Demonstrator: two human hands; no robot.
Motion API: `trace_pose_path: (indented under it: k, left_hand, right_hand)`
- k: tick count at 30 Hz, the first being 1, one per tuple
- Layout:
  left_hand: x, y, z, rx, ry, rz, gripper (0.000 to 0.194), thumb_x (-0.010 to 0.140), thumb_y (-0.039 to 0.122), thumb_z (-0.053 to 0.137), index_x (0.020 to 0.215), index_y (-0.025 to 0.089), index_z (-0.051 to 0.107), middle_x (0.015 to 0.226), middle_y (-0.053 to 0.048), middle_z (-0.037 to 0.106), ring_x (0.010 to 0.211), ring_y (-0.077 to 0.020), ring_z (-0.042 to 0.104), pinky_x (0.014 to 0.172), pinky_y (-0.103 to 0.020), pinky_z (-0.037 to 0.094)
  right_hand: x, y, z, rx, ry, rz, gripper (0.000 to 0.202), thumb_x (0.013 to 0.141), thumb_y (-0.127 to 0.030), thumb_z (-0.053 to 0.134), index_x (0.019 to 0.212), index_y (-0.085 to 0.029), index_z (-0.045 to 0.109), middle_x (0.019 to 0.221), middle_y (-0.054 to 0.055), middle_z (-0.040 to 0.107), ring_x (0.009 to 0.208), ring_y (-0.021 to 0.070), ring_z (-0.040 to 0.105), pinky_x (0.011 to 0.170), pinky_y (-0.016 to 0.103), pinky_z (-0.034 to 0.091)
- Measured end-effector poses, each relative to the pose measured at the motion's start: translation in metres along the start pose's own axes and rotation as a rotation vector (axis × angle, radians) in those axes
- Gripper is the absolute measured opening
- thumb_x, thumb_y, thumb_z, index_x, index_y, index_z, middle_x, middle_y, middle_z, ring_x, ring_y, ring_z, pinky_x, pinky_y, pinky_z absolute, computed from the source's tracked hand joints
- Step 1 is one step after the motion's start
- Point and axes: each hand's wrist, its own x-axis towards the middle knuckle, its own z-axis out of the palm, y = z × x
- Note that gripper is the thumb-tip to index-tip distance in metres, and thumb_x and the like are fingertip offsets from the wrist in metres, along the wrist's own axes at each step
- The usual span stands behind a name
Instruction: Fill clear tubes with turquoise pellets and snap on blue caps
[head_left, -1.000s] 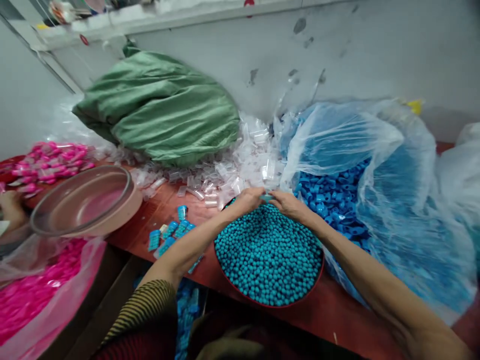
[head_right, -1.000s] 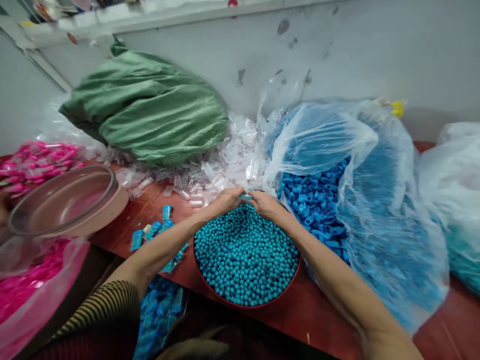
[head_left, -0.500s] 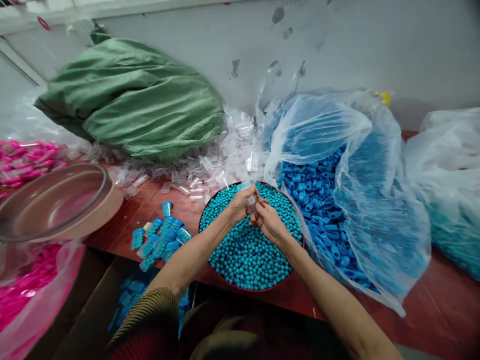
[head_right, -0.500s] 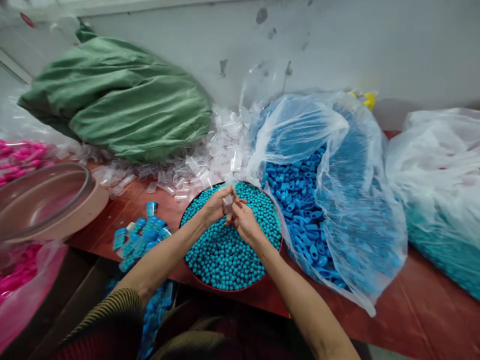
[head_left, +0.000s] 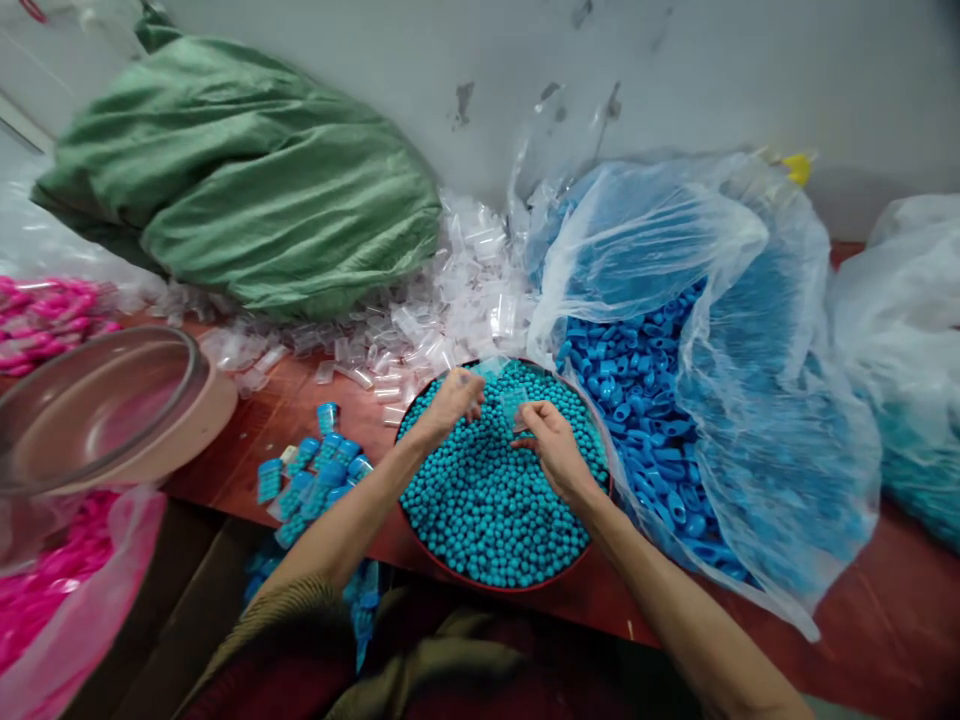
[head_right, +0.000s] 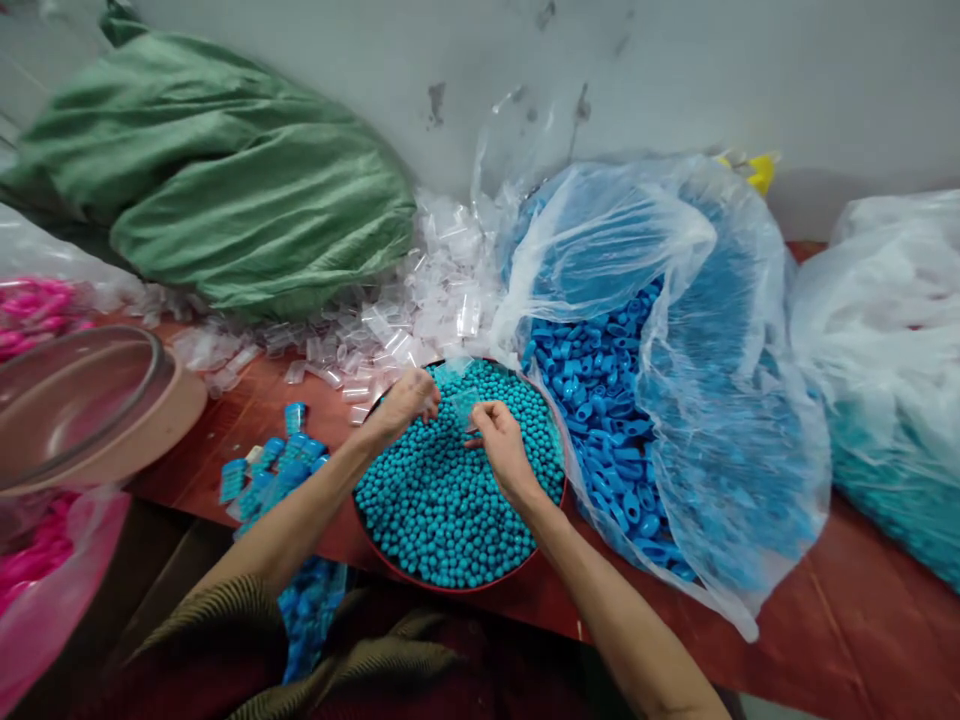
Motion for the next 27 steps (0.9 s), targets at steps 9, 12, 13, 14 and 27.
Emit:
trace_pose_path:
  k: [9, 12, 13, 14, 27]
  left_hand:
    - [-0.04, -0.033, 0.025, 0.297, 0.083, -0.083, 0.054, 0.06, 0.05, 0.075, 0.088, 0.016, 0.042, 0.072, 0.005, 0.048, 0.064, -0.0076, 0.048, 0.056, -0.02, 0.039]
    - [-0.048, -0.023, 0.018, 0.368, -0.01, -0.062, 0.045, 0.065, 0.047, 0.071, 0.083, 0.016, 0.044, 0.067, 0.005, 0.048, 0.061, -0.0095, 0.049, 0.055, -0.021, 0.039]
    - [-0.049, -0.021, 0.014, 0.426, -0.027, -0.026, 0.042, 0.066, 0.047, 0.07, 0.08, 0.016, 0.046, 0.067, 0.004, 0.05, 0.063, -0.0109, 0.051, 0.056, -0.023, 0.04]
    - [-0.05, -0.02, 0.01, 0.506, -0.025, 0.026, 0.039, 0.067, 0.047, 0.069, 0.079, 0.016, 0.048, 0.07, 0.003, 0.052, 0.066, -0.0127, 0.053, 0.06, -0.024, 0.042]
    - [-0.044, -0.059, -0.022, 1.159, -0.127, 0.403, 0.025, 0.08, 0.029, 0.062, 0.096, 0.015, 0.051, 0.106, -0.012, 0.056, 0.102, -0.027, 0.052, 0.089, -0.045, 0.047]
  right_hand:
    - [-0.024, 0.031, 0.008, -0.35, -0.124, -0.22, 0.022, 0.083, -0.039, 0.046, 0.073, -0.021, 0.054, 0.051, -0.005, 0.049, 0.048, 0.0123, 0.046, 0.05, 0.024, 0.037]
    - [-0.028, 0.02, 0.002, -0.599, -0.25, -0.306, 0.027, 0.086, -0.027, 0.037, 0.072, -0.02, 0.058, 0.055, -0.002, 0.055, 0.053, 0.0135, 0.052, 0.056, 0.025, 0.04]
    - [-0.026, 0.015, -0.001, -0.694, -0.285, -0.335, 0.029, 0.087, -0.025, 0.035, 0.072, -0.02, 0.06, 0.059, -0.001, 0.059, 0.058, 0.0139, 0.055, 0.06, 0.025, 0.041]
    - [-0.02, 0.009, -0.004, -0.802, -0.282, -0.358, 0.03, 0.088, -0.024, 0.036, 0.074, -0.02, 0.062, 0.065, 0.0, 0.063, 0.063, 0.0146, 0.058, 0.064, 0.026, 0.042]
    - [0.093, 0.005, -0.04, -1.584, 0.383, -0.296, 0.023, 0.089, -0.033, 0.047, 0.097, -0.018, 0.061, 0.098, 0.009, 0.066, 0.086, 0.0202, 0.059, 0.062, 0.027, 0.035]
